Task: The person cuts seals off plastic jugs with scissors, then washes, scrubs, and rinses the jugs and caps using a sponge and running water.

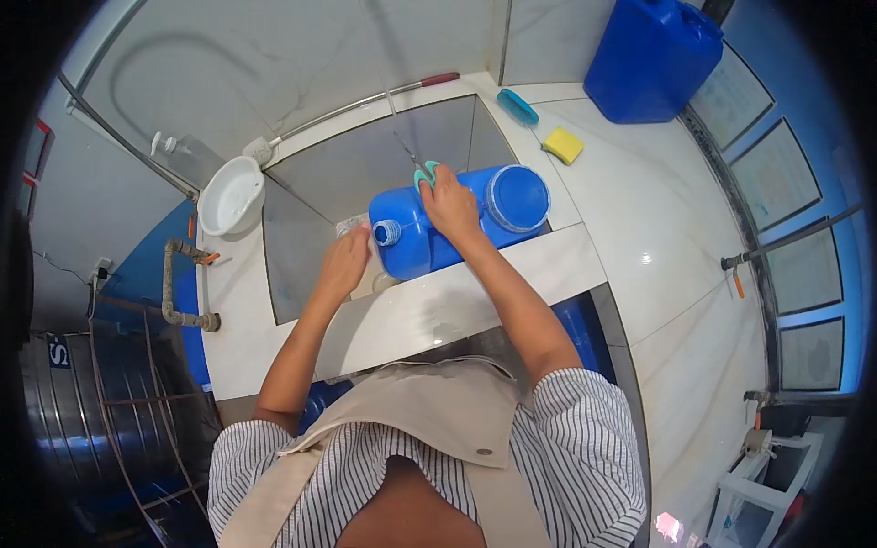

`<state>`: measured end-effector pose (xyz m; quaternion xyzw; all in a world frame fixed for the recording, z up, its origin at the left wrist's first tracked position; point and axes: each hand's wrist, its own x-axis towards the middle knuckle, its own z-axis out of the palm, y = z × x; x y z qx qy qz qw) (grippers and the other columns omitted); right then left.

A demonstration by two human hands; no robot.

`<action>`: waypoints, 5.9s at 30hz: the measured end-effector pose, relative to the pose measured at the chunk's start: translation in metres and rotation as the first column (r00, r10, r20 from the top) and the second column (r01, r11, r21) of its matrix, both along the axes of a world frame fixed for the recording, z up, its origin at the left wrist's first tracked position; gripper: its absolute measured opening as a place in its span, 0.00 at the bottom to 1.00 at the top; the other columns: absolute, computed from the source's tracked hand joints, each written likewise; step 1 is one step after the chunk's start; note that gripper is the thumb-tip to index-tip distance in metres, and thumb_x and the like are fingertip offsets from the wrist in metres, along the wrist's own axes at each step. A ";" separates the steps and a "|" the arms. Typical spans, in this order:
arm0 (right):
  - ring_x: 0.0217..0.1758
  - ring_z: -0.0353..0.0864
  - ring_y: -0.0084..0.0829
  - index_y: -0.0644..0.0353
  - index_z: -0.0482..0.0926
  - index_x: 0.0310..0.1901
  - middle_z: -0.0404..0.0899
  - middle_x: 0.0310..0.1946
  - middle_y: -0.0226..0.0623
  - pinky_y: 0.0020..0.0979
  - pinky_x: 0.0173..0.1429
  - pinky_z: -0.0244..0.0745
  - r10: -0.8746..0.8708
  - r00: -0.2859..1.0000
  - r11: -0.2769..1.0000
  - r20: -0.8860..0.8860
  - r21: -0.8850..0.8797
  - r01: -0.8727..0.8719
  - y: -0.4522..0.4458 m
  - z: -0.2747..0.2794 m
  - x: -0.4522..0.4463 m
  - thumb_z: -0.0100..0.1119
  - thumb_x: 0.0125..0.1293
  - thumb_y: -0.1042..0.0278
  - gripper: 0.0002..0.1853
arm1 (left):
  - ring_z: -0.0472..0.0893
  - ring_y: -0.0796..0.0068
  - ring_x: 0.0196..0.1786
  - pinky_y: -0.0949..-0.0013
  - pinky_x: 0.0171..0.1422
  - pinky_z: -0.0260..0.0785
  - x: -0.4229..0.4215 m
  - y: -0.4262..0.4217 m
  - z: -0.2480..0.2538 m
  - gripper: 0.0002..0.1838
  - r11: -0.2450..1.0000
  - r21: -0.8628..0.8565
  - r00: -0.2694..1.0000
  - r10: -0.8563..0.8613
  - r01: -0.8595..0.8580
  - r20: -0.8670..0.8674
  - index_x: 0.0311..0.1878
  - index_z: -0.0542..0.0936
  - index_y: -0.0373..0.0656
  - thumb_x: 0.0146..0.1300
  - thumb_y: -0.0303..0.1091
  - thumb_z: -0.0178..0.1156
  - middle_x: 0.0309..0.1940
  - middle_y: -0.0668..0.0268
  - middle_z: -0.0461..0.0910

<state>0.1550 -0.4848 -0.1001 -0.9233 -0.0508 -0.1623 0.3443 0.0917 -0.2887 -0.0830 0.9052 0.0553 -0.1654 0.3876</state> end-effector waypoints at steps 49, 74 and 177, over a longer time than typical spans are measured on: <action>0.11 0.57 0.11 0.61 0.75 0.34 0.73 0.18 0.28 0.15 0.13 0.46 0.567 0.768 0.097 -0.298 0.950 0.296 0.056 0.056 -0.085 0.55 0.65 0.52 0.17 | 0.75 0.81 0.44 0.77 0.52 0.65 -0.023 -0.006 0.018 0.15 0.414 -0.905 0.878 0.462 -0.094 0.121 0.49 0.73 0.36 0.58 0.25 0.61 0.40 0.67 0.78; 0.28 0.76 0.37 0.65 0.69 0.38 0.75 0.27 0.43 0.33 0.35 0.71 0.421 0.886 0.813 0.193 0.352 -0.463 0.051 0.081 -0.048 0.59 0.48 0.80 0.14 | 0.77 0.80 0.36 0.76 0.42 0.70 -0.002 -0.003 0.043 0.21 0.222 -0.964 0.918 0.395 -0.144 -0.046 0.57 0.67 0.36 0.61 0.27 0.57 0.36 0.67 0.78; 0.50 0.78 0.38 0.63 0.65 0.50 0.75 0.48 0.47 0.35 0.59 0.69 0.844 0.535 -0.069 0.030 0.996 0.053 0.130 0.007 0.078 0.45 0.64 0.35 0.33 | 0.75 0.46 0.46 0.55 0.41 0.72 -0.017 0.006 0.022 0.39 0.788 0.615 0.598 -0.474 -0.042 0.647 0.53 0.69 0.28 0.55 0.59 0.58 0.48 0.45 0.73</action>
